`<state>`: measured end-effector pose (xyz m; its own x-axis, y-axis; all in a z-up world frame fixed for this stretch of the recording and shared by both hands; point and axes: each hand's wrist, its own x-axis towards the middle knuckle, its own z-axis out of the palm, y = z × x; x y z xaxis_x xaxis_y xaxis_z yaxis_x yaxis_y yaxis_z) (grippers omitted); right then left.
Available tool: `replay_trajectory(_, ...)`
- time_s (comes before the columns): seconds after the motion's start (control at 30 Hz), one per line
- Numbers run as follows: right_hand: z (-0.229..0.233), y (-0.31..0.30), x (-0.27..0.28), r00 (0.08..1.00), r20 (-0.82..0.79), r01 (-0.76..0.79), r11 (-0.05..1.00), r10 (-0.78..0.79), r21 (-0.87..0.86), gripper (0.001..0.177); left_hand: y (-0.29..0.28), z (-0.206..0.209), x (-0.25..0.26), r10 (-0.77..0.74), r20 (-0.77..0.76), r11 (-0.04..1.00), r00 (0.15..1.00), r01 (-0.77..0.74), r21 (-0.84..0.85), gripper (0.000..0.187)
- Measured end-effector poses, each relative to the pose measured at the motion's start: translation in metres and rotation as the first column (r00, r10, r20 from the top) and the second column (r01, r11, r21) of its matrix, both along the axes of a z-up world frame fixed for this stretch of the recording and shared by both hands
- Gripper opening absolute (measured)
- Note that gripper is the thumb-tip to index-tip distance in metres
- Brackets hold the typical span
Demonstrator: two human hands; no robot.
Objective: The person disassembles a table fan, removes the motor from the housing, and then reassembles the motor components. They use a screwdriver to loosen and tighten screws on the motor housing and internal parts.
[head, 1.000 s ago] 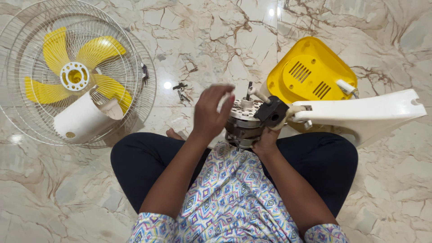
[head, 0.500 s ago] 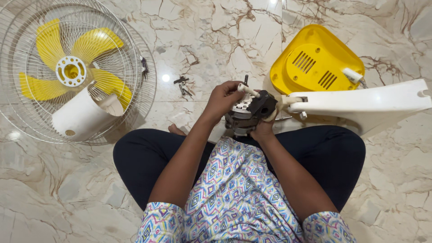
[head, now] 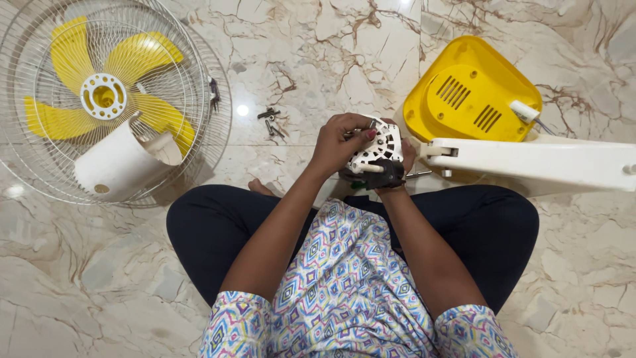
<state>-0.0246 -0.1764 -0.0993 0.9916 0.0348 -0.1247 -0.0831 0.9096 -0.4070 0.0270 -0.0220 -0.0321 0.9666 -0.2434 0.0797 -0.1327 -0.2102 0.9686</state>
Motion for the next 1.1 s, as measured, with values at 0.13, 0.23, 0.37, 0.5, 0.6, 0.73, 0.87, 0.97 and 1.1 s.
replay_trajectory(0.13, 0.002, 0.001, 0.002, 0.999, -0.031, -0.009, 1.0, 0.009, 0.01, 0.072, -0.002, -0.002, -0.002, 0.01, 0.038, 1.0, 0.999, -0.01, -0.005, 0.018)
replay_trajectory(0.23, 0.0, -0.001, -0.001, 0.995, -0.091, -0.032, 0.999, 0.034, 0.023, 0.072, 0.0, 0.0, -0.003, 0.023, 0.077, 1.0, 0.997, -0.024, 0.018, 0.018)
replay_trajectory(0.37, -0.003, -0.001, -0.003, 0.996, -0.065, -0.062, 0.998, 0.061, -0.002, 0.07, 0.001, 0.007, -0.003, 0.047, 0.219, 0.993, 0.975, -0.069, 0.097, 0.018)
replay_trajectory(0.5, -0.003, -0.003, -0.001, 0.989, -0.12, -0.086, 0.996, 0.089, 0.035, 0.064, 0.001, 0.013, -0.005, 0.039, 0.36, 0.976, 0.932, -0.114, 0.188, 0.017)
replay_trajectory(0.6, -0.001, -0.003, -0.001, 0.952, -0.302, -0.08, 0.992, 0.046, -0.099, 0.062, 0.003, 0.015, -0.005, 0.047, 0.348, 0.976, 0.936, -0.117, 0.182, 0.017)
replay_trajectory(0.73, 0.002, -0.003, 0.0, 0.932, -0.358, -0.105, 0.989, 0.061, -0.104, 0.056, 0.005, 0.013, -0.002, 0.04, 0.324, 0.987, 0.945, -0.088, 0.135, 0.017)
replay_trajectory(0.87, 0.003, -0.006, 0.0, 0.91, -0.407, -0.142, 0.982, 0.08, -0.124, 0.056, 0.006, 0.012, -0.001, 0.041, 0.311, 0.988, 0.95, -0.086, 0.132, 0.018)
replay_trajectory(0.97, 0.004, -0.009, -0.002, 0.892, -0.447, -0.19, 0.956, 0.074, -0.222, 0.058, 0.008, 0.014, -0.004, 0.042, 0.304, 0.981, 0.952, -0.098, 0.169, 0.019)
replay_trajectory(1.1, 0.019, -0.017, -0.007, 0.835, -0.536, -0.315, 0.908, 0.126, -0.276, 0.062, 0.01, 0.019, -0.003, 0.011, 0.279, 0.969, 0.96, -0.079, 0.233, 0.021)
